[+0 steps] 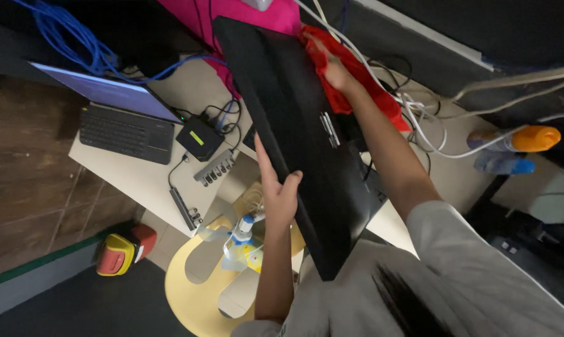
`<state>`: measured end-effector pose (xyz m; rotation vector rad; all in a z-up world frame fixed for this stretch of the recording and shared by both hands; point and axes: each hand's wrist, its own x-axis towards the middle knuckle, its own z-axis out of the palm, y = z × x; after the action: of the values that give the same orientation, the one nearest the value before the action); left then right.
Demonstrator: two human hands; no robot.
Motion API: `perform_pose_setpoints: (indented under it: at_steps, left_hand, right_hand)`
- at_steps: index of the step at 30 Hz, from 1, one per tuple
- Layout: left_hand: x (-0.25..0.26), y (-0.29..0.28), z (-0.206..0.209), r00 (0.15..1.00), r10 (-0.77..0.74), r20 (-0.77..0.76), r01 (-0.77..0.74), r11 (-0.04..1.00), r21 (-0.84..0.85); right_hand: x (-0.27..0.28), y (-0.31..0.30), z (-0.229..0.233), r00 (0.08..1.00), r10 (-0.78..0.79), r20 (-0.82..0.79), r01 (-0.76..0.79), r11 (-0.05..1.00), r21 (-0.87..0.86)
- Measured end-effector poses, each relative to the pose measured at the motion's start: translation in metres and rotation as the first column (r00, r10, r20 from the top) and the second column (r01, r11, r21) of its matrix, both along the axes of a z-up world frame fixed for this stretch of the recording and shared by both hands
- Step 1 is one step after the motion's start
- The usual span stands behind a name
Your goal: The person cleans a desk area using a red cloth, wiping the surface, a keyboard, and a monitor. They then organize various items, including a box, a stapler, and a mousepad, placing them into a drawer.
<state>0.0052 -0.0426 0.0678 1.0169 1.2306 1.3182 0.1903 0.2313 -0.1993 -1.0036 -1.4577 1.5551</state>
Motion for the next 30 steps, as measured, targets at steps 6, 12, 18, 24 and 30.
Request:
perform_pose_setpoints:
  at_steps: [6,12,18,24,30]
  left_hand:
    - [0.001,0.003,0.000,0.997,0.055,0.046,-0.056,0.998,0.013]
    - [-0.008,0.001,-0.014,0.993,0.120,-0.019,-0.120,0.993,0.012]
    - [-0.010,-0.002,-0.020,0.991,0.131,-0.015,-0.129,0.989,0.066]
    - [-0.004,0.001,-0.015,0.991,0.125,0.052,-0.128,0.989,0.068]
    - [-0.010,0.007,-0.028,0.996,0.089,0.007,-0.089,0.989,0.121]
  right_hand:
    - [0.017,-0.018,-0.021,0.809,-0.142,0.570,0.143,0.989,0.043]
    - [0.045,-0.069,0.083,0.848,0.024,0.530,-0.260,0.890,0.375]
    - [0.033,-0.072,0.087,0.849,-0.021,0.529,-0.224,0.891,0.396]
    - [0.052,-0.080,0.067,0.700,-0.116,0.704,-0.255,0.881,0.399]
    - [0.039,-0.139,0.109,0.636,-0.554,0.538,0.190,0.787,0.587]
